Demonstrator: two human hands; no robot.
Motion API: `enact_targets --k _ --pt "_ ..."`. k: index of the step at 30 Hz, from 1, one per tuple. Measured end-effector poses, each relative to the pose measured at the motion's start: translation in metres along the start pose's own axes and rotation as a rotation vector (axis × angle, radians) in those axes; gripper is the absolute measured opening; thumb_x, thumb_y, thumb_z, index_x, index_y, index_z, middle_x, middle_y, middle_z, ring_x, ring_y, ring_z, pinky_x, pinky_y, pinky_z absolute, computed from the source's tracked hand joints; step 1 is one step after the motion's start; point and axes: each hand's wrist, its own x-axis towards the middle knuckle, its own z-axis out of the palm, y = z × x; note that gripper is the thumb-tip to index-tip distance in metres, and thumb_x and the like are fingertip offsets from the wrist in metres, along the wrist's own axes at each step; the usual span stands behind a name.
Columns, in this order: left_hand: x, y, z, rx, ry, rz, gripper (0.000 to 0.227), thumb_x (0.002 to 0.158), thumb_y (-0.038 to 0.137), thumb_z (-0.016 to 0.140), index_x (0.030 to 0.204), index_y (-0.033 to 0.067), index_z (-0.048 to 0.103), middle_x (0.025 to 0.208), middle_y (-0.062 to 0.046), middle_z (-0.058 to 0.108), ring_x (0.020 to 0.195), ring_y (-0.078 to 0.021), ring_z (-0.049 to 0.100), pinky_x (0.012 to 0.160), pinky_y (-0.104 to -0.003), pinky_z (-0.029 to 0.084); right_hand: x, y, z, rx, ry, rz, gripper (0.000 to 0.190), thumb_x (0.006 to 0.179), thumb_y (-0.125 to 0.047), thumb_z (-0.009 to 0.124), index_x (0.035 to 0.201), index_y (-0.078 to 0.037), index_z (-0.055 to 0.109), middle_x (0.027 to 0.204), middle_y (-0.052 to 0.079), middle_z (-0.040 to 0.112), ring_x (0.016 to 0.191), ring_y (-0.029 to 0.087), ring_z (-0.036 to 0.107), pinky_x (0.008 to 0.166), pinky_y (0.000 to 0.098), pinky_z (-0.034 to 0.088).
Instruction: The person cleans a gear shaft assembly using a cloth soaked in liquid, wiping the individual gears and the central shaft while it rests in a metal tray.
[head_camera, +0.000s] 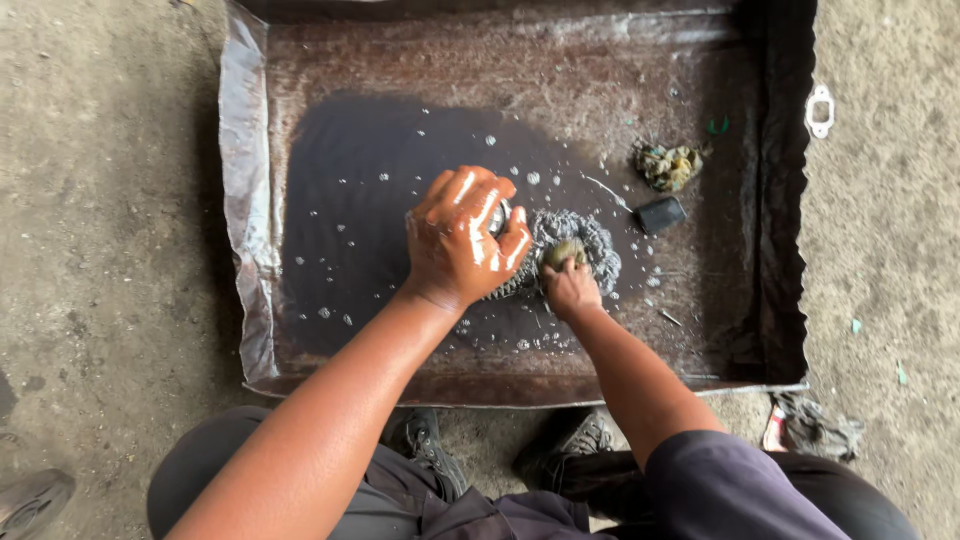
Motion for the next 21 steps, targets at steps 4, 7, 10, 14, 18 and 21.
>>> enact_targets --k 4,7,10,14,18,21 --pt "-0.005 -0.004 0.001 0.002 -0.001 -0.018 0.019 0.081 0.014 0.077 0.096 0.0067 0.069 0.097 -0.009 0.068 0.085 -0.0291 0.067 0.072 -0.04 0.055 0.013 0.008 -0.006 0.179 -0.096 0.035 0.032 0.104 -0.024 0.052 0.129 -0.01 0.067 0.135 0.023 0.069 0.12 0.037 0.071 0.104 0.046 0.058" --pt "-0.005 -0.006 0.005 0.002 0.016 -0.007 0.021 0.082 0.015 0.077 0.099 0.0066 0.069 0.1 -0.009 0.068 0.088 -0.0292 0.067 0.074 -0.04 0.056 0.019 0.012 -0.024 0.393 -0.037 0.26 0.039 0.1 -0.027 0.055 0.137 -0.015 0.059 0.139 0.026 0.061 0.121 0.041 0.067 0.102 0.0472 0.054" --pt "-0.004 -0.005 0.004 0.0 -0.007 -0.012 0.02 0.082 0.014 0.077 0.099 0.0066 0.069 0.099 -0.008 0.068 0.087 -0.0291 0.067 0.075 -0.04 0.056 0.006 0.0 -0.025 0.23 -0.028 0.266 0.054 0.098 -0.025 0.055 0.151 -0.018 0.043 0.15 0.033 0.038 0.118 0.046 0.06 0.09 0.0476 0.055" --pt "-0.004 -0.006 0.002 -0.009 0.014 -0.006 0.02 0.081 0.015 0.077 0.098 0.0069 0.07 0.097 -0.009 0.069 0.086 -0.029 0.067 0.074 -0.04 0.056 -0.015 -0.003 0.003 0.181 0.043 0.071 0.039 0.094 -0.015 0.059 0.133 -0.018 0.061 0.145 0.03 0.047 0.116 0.042 0.064 0.092 0.046 0.056" --pt "-0.005 -0.006 0.001 -0.028 0.013 -0.022 0.019 0.08 0.014 0.077 0.096 0.0058 0.07 0.096 -0.009 0.069 0.085 -0.0299 0.068 0.074 -0.041 0.056 -0.017 0.01 0.007 0.778 0.088 0.208 0.031 0.093 -0.017 0.065 0.124 -0.01 0.068 0.107 0.019 0.075 0.096 0.03 0.074 0.084 0.0437 0.059" --pt "-0.001 -0.004 0.0 -0.036 0.011 -0.016 0.019 0.08 0.015 0.077 0.095 0.0058 0.069 0.095 -0.009 0.069 0.086 -0.0305 0.068 0.076 -0.042 0.057 -0.031 0.012 -0.036 1.492 -0.058 0.172 0.031 0.085 0.006 0.052 0.113 0.005 0.065 0.092 0.015 0.071 0.081 0.03 0.07 0.074 0.0473 0.061"
